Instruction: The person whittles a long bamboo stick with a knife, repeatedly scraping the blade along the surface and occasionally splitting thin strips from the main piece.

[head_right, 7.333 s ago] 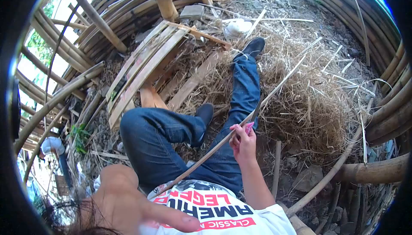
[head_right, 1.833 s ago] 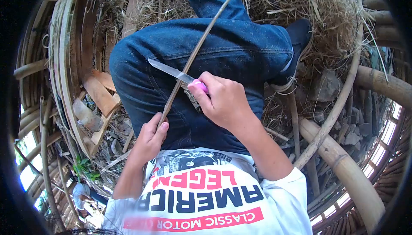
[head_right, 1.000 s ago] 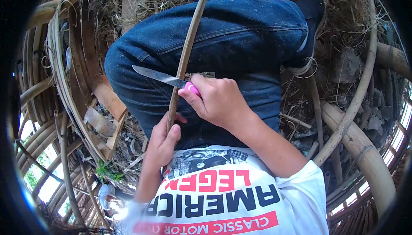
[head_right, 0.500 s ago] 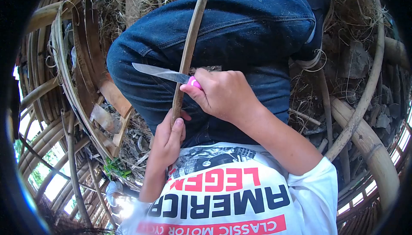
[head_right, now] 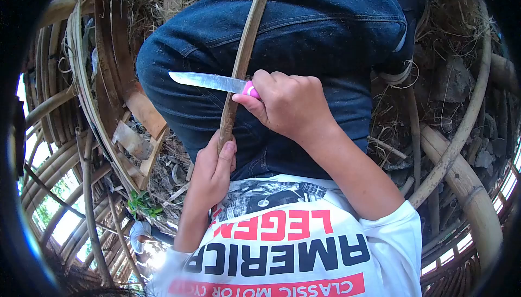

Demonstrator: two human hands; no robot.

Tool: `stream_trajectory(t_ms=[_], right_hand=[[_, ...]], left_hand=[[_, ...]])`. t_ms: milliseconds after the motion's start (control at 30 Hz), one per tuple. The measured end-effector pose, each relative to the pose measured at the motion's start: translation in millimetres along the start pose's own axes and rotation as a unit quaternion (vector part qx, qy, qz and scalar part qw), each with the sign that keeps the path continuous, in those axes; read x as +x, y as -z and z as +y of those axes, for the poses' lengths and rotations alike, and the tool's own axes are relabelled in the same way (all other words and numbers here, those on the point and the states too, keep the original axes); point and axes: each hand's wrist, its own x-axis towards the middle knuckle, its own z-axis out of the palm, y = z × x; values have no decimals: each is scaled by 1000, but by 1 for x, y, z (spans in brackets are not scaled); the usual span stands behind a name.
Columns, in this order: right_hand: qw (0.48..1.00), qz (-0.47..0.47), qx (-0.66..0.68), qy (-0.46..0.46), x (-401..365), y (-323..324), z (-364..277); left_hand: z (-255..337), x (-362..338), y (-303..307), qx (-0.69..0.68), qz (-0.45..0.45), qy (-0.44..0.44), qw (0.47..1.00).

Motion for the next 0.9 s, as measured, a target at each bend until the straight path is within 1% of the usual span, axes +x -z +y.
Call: stream_trajectory(t_ms=[333, 400, 833, 900], right_hand=[[999, 1, -36, 35, -5, 5, 2], [998, 3, -36, 51, -5, 8, 2], [992, 16, -68, 108, -2, 24, 9], [989, 12, -78, 121, -1, 26, 10]], left_hand=[[6, -14, 1, 26, -2, 9, 1000], [5, -18, 0, 40, 6, -13, 999], [6, -28, -4, 42, 20, -35, 998], [11, -29, -2, 55, -2, -12, 998]])
